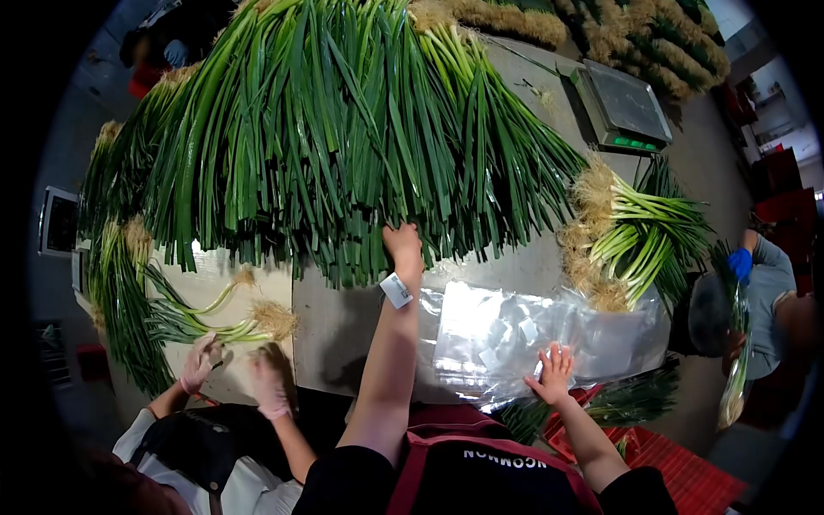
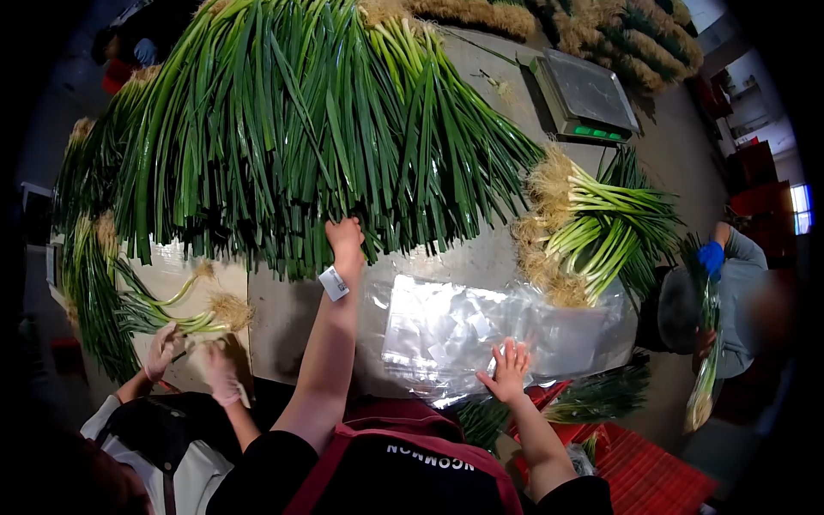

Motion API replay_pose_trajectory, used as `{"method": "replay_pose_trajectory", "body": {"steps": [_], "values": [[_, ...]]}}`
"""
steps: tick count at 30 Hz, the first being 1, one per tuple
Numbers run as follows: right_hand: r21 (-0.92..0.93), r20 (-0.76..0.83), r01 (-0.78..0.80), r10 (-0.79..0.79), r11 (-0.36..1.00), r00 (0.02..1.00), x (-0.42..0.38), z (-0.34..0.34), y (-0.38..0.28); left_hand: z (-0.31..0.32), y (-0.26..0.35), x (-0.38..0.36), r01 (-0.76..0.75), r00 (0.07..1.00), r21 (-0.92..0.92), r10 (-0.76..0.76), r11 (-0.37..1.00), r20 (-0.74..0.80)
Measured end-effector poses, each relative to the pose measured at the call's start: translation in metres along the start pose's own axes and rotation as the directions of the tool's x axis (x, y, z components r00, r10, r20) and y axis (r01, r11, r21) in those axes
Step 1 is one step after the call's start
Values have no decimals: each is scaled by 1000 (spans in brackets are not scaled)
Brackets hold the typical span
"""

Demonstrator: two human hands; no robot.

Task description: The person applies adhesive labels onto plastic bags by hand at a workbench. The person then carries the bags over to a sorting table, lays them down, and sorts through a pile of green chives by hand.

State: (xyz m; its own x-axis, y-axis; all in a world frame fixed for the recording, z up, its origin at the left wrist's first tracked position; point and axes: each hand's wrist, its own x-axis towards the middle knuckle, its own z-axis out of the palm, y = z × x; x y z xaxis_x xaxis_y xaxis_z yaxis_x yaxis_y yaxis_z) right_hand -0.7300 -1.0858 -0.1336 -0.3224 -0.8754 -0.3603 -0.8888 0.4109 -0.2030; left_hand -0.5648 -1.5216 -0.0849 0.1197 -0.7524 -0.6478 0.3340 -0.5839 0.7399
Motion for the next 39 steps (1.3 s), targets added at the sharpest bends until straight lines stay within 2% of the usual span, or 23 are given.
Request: {"method": "replay_pose_trajectory", "body": {"steps": [2, 4, 6, 10, 12, 13, 14, 16, 18, 20, 21, 24, 26, 27, 29, 30, 32, 36, 39], "values": [[-12, 6, -4, 4, 1000, 1000, 0, 0, 0, -3, -11, 12, -102, 995, 10, 102, 995, -16], [-14, 11, -5, 5, 1000, 1000, 0, 1, 1, -3, -22, 23, -116, 992, 17, 116, 993, -51], [-15, 13, -6, 6, 1000, 1000, 0, 1, 0, 1, -18, 15, -160, 987, -64, 160, 985, -15], [16, 9, -35, 35, 999, 999, 1, -1, -2, 2, 0, -6, -107, 994, -28, 107, 994, -16], [9, 8, -40, 40, 999, 999, 0, 0, -2, -3, 5, -3, -50, 999, 78, 51, 996, -6], [4, -13, -27, 27, 1000, 1000, 0, 1, 0, -8, 2, 4, -55, 996, 78, 49, 995, 73], [-2, -33, -15, 15, 1000, 999, -1, 3, 0, -7, 5, 4, -52, 996, 80, 46, 995, 78], [-3, -27, -25, 25, 1000, 999, -1, 4, 1, -4, 9, 6, -98, 995, 74, 99, 992, -21], [-5, -21, -32, 32, 999, 999, -1, 5, 1, -8, 6, 12, -43, 999, 69, 42, 997, 7], [-8, -36, -24, 24, 1000, 999, -1, 6, 1, -5, -5, 24, -138, 988, -5, 138, 990, -67], [-10, -35, -27, 26, 1000, 999, -1, 5, 0, -8, -17, 37, -136, 989, -5, 135, 991, -65], [-20, -49, -22, 21, 1000, 999, 0, 4, -1, -10, -22, 41, -278, 960, 24, 279, 960, -32], [-20, -31, -33, 32, 999, 999, 0, 5, -1, -7, -9, 21, -155, 988, -61, 154, 986, -29], [-19, -31, -38, 37, 999, 999, 0, 5, -1, -7, 0, 9, -153, 988, -59, 152, 986, -25], [-1, 17, -68, 68, 998, 998, 1, 5, -1, -9, 12, -8, -85, 992, -210, 103, 974, 77], [1, 16, -74, 74, 997, 997, 0, 4, -2, -9, 11, -10, -83, 991, -206, 101, 975, 82], [16, 21, -72, 71, 997, 997, 1, 1, -3, -8, 10, -12, -91, 981, -331, 142, 939, 133], [28, 40, -99, 98, 995, 994, 2, -4, -6, -10, 13, -15, -105, 966, -319, 173, 942, 194], [48, 36, -102, 101, 994, 994, 3, -9, -10, -8, 14, -14, -102, 971, -300, 161, 948, 176]]}}
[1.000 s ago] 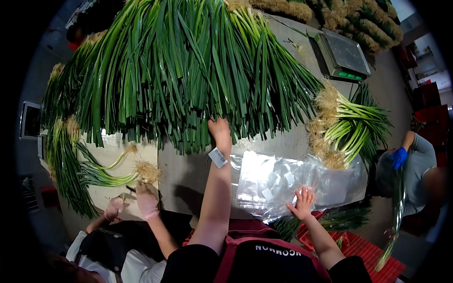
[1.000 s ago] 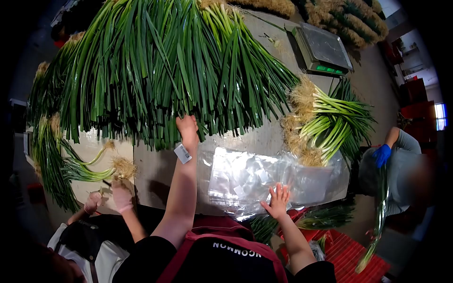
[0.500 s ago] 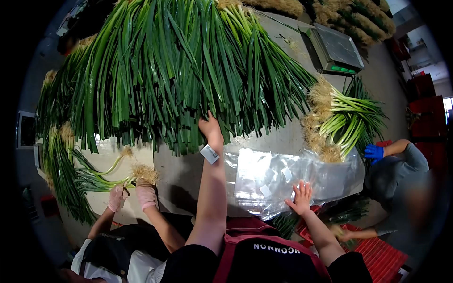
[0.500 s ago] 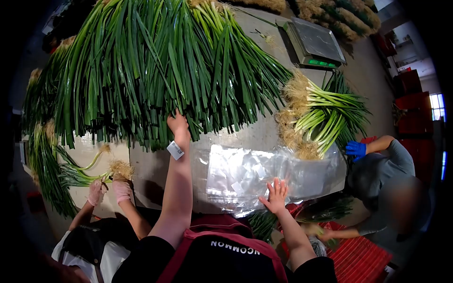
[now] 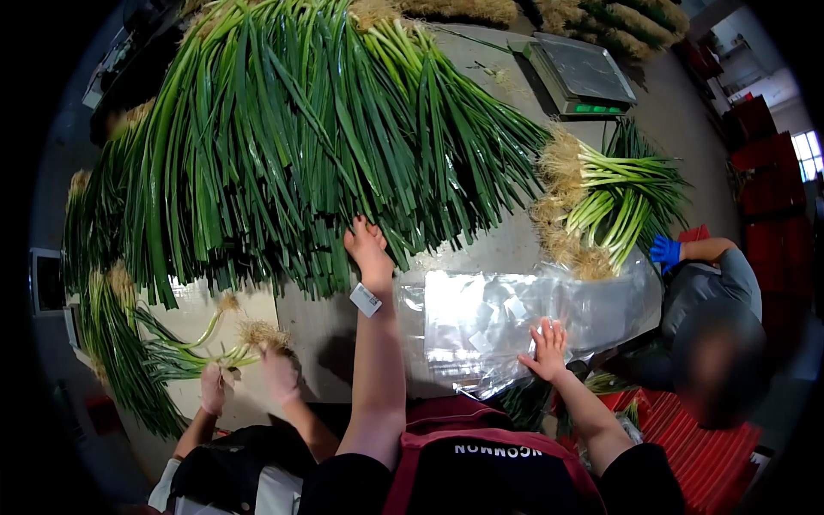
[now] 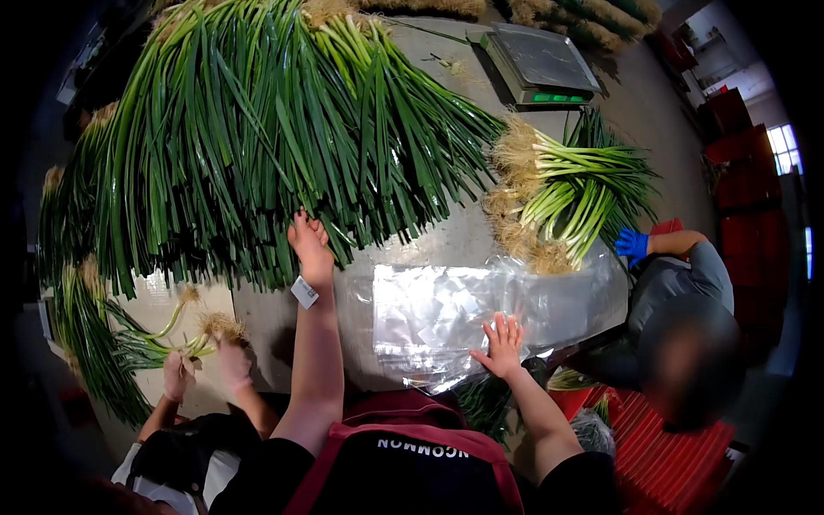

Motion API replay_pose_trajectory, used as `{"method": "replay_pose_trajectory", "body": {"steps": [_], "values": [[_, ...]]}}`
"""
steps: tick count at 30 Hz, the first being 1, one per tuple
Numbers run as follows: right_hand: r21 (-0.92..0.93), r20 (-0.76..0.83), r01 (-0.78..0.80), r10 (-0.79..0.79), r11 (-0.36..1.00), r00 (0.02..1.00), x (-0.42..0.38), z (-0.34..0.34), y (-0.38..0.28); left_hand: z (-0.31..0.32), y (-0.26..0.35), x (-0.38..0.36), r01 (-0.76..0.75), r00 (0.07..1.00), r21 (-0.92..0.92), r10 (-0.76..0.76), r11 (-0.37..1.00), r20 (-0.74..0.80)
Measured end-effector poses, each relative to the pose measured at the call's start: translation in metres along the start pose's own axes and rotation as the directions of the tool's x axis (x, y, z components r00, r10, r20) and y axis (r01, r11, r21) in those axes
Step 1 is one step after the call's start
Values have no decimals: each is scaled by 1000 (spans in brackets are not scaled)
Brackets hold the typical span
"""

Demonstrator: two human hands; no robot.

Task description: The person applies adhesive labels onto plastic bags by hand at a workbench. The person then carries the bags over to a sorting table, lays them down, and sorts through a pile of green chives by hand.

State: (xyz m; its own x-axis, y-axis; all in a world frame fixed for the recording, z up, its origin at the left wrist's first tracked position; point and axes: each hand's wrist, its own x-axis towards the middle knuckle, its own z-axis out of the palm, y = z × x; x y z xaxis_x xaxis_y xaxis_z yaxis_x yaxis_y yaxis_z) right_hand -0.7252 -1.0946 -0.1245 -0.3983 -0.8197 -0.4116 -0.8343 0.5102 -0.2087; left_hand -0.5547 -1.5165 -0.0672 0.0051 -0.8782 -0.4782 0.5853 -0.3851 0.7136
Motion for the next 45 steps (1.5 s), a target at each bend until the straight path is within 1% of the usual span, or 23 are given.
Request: {"method": "replay_pose_trajectory", "body": {"steps": [1, 2, 3, 5, 7, 11, 13, 17, 19, 26, 29, 31, 32, 33, 35, 36, 37, 39, 40, 41, 42, 43, 45], "values": [[-10, 21, -5, 5, 1000, 1000, 0, -1, -2, 0, 0, 1, 0, 1000, 1, 0, 1000, -31], [-20, 42, -9, 10, 1000, 999, 0, -2, -3, 0, 2, 1, -17, 1000, 18, 17, 1000, -13], [-17, 37, -13, 13, 1000, 999, 1, -2, -3, 2, 1, 2, -17, 1000, 20, 17, 1000, -7], [-22, 52, -12, 13, 1000, 999, 1, -3, -2, 4, 0, 3, -1, 995, -5, 0, 1000, -97], [-20, 26, -3, 3, 1000, 1000, 1, 0, 0, 2, -2, 5, -13, 996, -1, 13, 1000, -91], [-12, 17, 4, -4, 1000, 1000, 1, -1, -1, -1, -3, 5, -31, 998, -1, 31, 1000, -54], [-8, 27, -2, 2, 1000, 1000, 1, -4, -3, -4, -3, 3, -51, 997, -63, 54, 997, 47], [9, 36, -3, 3, 1000, 999, 2, -5, -3, 3, 0, -2, -71, 997, -64, 71, 995, 2], [19, 32, -3, 2, 1000, 999, 1, -6, -4, 2, 2, -5, -82, 992, -94, 90, 992, 89], [17, 9, 7, -7, 1000, 1000, 2, -6, -4, -1, 10, -9, -34, 991, -140, 52, 990, 127], [11, 19, 9, -9, 1000, 1000, 2, -4, -3, -3, 8, -6, -60, 987, -191, 87, 980, 138], [1, 5, 22, -22, 1000, 1000, 1, -2, -2, -2, 8, -6, -55, 977, -247, 103, 968, 188], [-4, -8, 27, -27, 1000, 1000, 2, -1, -1, -4, 8, -3, -17, 982, -328, 77, 945, 171], [-10, -10, 33, -33, 999, 999, 2, -1, 0, 6, 20, -10, -22, 982, -334, 83, 942, 168], [-29, -16, 27, -28, 999, 999, 1, 0, -1, 23, 40, -21, -130, 973, -503, 206, 854, 99], [-32, -14, 30, -30, 999, 999, 1, 0, 0, 19, 39, -15, -138, 960, -440, 229, 887, 161], [-22, -8, 27, -27, 999, 1000, 0, 0, 0, 20, 39, -22, -141, 960, -441, 231, 886, 157], [-5, -11, 28, -28, 1000, 1000, 4, -1, -2, 25, 39, -43, -185, 930, -153, 224, 971, 292], [9, 16, 10, -10, 1000, 1000, 2, -3, -2, 15, 34, -52, -321, 861, -13, 298, 947, 413], [24, 44, -9, 8, 1000, 999, 1, -4, -3, 8, 29, -66, -320, 873, 118, 244, 940, 422], [32, 40, -7, 6, 999, 999, 2, -3, -2, 0, 33, -85, -406, 841, 291, 230, 866, 489], [29, 36, -10, 9, 1000, 999, 4, -2, 0, -16, 30, -88, -528, 802, 487, 219, 695, 556], [22, 41, -19, 18, 1000, 999, 1, 3, 2, -36, 36, -90, -580, 769, 505, 225, 639, 598]]}}
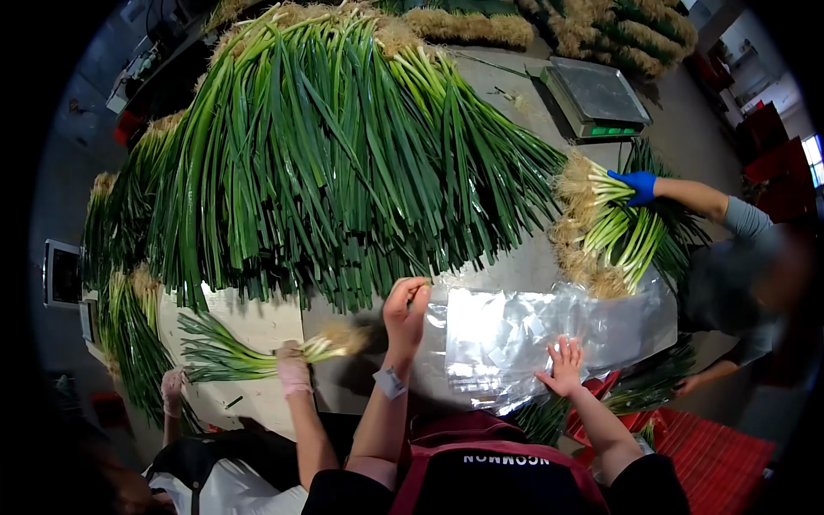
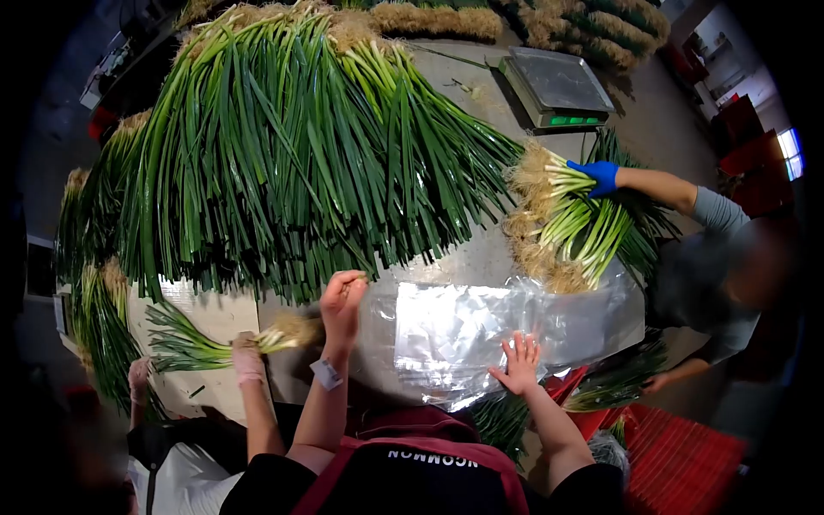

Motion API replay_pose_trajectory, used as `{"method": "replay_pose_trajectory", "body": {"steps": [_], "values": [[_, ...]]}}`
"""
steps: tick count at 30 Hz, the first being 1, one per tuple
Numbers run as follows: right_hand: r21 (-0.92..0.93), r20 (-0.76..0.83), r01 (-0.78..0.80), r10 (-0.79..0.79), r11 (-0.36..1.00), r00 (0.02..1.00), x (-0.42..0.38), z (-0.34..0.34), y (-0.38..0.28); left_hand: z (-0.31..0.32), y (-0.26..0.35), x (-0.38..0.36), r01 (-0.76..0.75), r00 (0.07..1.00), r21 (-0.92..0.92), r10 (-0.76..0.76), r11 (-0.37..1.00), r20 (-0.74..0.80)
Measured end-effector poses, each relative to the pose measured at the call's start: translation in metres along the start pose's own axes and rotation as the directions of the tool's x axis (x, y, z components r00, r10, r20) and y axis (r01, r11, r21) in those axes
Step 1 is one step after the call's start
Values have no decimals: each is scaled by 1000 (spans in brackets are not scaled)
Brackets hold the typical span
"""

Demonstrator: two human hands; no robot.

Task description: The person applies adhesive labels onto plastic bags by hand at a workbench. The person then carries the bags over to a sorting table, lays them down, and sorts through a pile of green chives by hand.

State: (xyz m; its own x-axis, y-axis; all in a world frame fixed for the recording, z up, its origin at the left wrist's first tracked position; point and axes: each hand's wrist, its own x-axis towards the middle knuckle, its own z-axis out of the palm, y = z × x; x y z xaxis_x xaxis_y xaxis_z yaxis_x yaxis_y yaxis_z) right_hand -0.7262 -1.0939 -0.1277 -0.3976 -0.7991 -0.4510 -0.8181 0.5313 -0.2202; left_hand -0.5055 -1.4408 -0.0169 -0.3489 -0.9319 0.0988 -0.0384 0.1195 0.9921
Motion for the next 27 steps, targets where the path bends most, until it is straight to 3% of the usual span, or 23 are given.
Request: {"method": "replay_pose_trajectory", "body": {"steps": [1, 3, 5, 6, 9, 16, 18, 19, 20, 22, 24, 26, 27], "values": [[6, 4, 2, -2, 1000, 1000, 0, 2, 1, -8, -1, -2, 3, 1000, 7, -3, 1000, 1], [-14, -18, 10, -10, 1000, 1000, 2, 5, 4, -24, 15, -1, 358, 925, -373, -380, 856, 15], [-26, -47, 26, -27, 999, 999, 0, 6, 3, -37, 18, 5, 474, 860, -528, -500, 704, 106], [-26, -38, 32, -33, 999, 999, -1, 6, 2, -40, 19, 7, 505, 834, -594, -531, 626, 150], [-36, -54, 32, -34, 999, 998, 1, 4, 1, -41, 21, 9, 485, 834, -631, -537, 606, 126], [-12, -55, 28, -28, 1000, 998, -1, -2, -4, -41, 21, 8, 497, 838, -591, -529, 635, 137], [-6, -63, 38, -39, 999, 997, 0, -1, -3, -52, 12, 2, 532, 805, 11, -510, 846, 304], [-8, -61, 29, -29, 1000, 998, 0, -2, -3, -54, 12, -4, 336, 849, 328, -434, 883, 300], [-9, -60, 20, -20, 1000, 998, 0, -2, -4, -54, 10, -8, 335, 851, 333, -435, 881, 294], [1, -53, 21, -21, 1000, 998, -1, -3, -5, -55, -5, -15, 86, 782, 843, -560, 531, 273], [9, -54, 23, -23, 1000, 998, 1, -3, -3, -54, -2, -11, 75, 745, 866, -605, 495, 281], [22, -50, 21, -20, 1000, 999, 0, -2, -3, -47, 8, -9, 50, 895, 727, -354, 685, 272], [26, -29, 5, -4, 1000, 1000, 0, -6, -6, -42, 11, 0, 11, 938, 510, -186, 860, 293]]}}
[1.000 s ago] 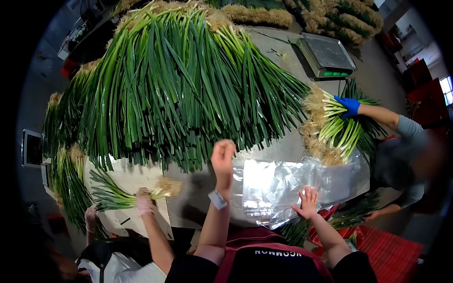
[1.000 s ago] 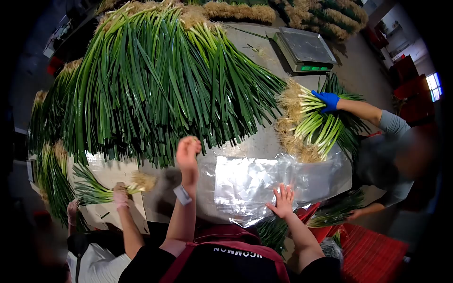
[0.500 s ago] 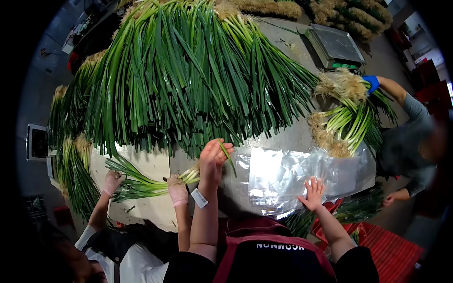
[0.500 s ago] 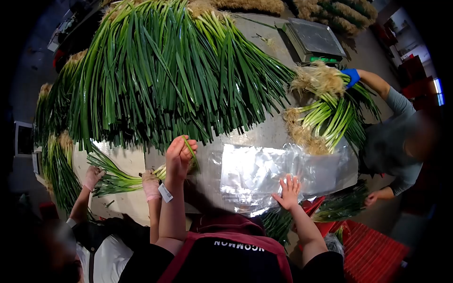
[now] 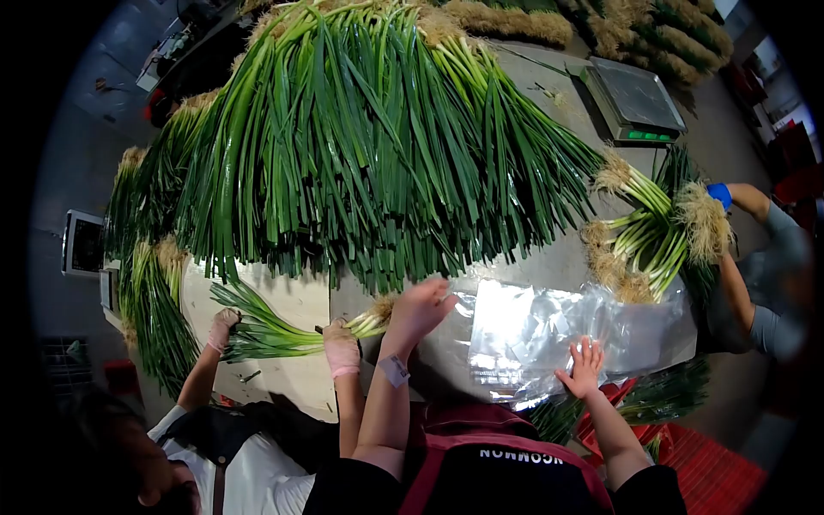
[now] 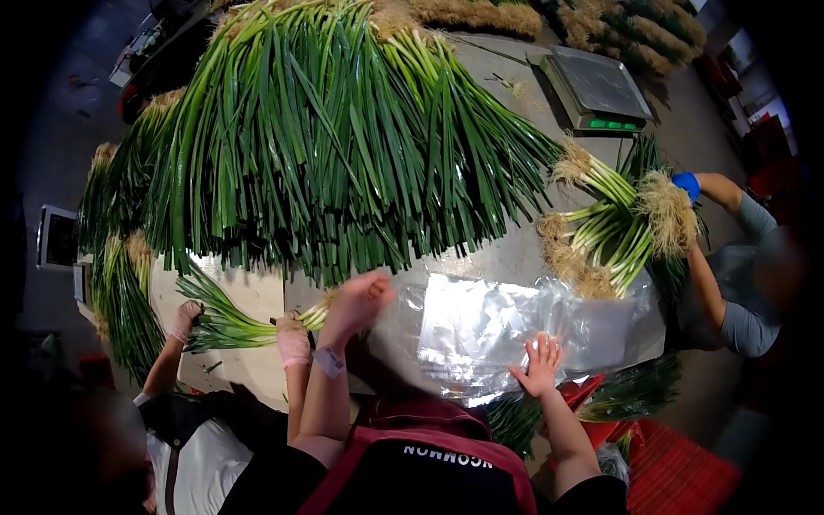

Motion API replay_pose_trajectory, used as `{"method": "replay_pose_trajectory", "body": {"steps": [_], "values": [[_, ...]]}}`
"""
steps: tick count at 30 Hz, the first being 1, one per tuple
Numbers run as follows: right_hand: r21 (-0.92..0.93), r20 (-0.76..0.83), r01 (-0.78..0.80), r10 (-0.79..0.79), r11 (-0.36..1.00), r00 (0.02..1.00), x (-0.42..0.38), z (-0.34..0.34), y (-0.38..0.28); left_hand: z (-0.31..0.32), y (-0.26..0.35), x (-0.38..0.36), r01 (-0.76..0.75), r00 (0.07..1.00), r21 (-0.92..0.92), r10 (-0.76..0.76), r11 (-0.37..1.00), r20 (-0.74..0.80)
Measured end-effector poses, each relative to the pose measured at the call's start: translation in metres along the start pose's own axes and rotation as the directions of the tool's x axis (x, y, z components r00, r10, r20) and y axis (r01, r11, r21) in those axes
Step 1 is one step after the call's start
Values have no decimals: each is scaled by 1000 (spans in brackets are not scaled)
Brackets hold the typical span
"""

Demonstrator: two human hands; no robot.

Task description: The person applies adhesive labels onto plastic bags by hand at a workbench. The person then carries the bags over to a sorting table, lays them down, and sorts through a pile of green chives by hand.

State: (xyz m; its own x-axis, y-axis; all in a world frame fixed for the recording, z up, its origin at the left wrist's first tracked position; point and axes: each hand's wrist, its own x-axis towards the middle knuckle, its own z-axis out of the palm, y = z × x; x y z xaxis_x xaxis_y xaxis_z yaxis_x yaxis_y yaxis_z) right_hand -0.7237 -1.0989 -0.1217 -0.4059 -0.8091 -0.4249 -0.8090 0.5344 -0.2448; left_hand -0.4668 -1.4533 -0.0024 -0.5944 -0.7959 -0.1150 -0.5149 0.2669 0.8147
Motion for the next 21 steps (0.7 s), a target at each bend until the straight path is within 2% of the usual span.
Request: {"method": "replay_pose_trajectory", "body": {"steps": [1, 3, 5, 6, 7, 9, 12, 13, 15, 16, 18, 21], "values": [[2, -2, 3, -3, 1000, 1000, 0, -1, -1, -5, 8, 9, 0, 1000, 3, 0, 1000, -3], [-3, -4, 10, -10, 1000, 1000, 0, -2, 0, -33, 54, 34, -32, 999, -315, 24, 949, -30], [-38, -31, 24, -25, 999, 999, 0, 5, 6, -57, 76, 57, -251, 966, -252, 224, 935, -131], [-72, -47, 41, -44, 997, 998, 0, 8, 7, -68, 85, 71, -343, 932, -153, 316, 927, -176], [-71, -52, 39, -42, 997, 998, 0, 9, 8, -80, 96, 82, -362, 918, -96, 336, 927, -212], [-79, -68, 42, -47, 996, 997, -1, 10, 8, -96, 103, 114, -424, 860, 141, 447, 895, -248], [-100, -105, 49, -60, 994, 993, -2, 13, 8, -112, 101, 165, -353, 891, 465, 443, 812, -98], [-97, -108, 48, -58, 994, 992, -1, 14, 8, -112, 98, 181, -356, 890, 467, 446, 810, -96], [-94, -107, 49, -59, 994, 992, -1, 15, 10, -108, 91, 204, -405, 905, 670, 378, 622, 197], [-94, -110, 48, -58, 994, 992, -2, 16, 11, -104, 86, 210, -407, 904, 671, 380, 620, 197], [-109, -130, 59, -73, 992, 989, -1, 17, 11, -98, 81, 218, -416, 910, 741, 250, 527, 332], [-88, -107, 44, -54, 995, 993, -2, 14, 9, -93, 76, 223, -455, 890, 750, 219, 480, 401]]}}
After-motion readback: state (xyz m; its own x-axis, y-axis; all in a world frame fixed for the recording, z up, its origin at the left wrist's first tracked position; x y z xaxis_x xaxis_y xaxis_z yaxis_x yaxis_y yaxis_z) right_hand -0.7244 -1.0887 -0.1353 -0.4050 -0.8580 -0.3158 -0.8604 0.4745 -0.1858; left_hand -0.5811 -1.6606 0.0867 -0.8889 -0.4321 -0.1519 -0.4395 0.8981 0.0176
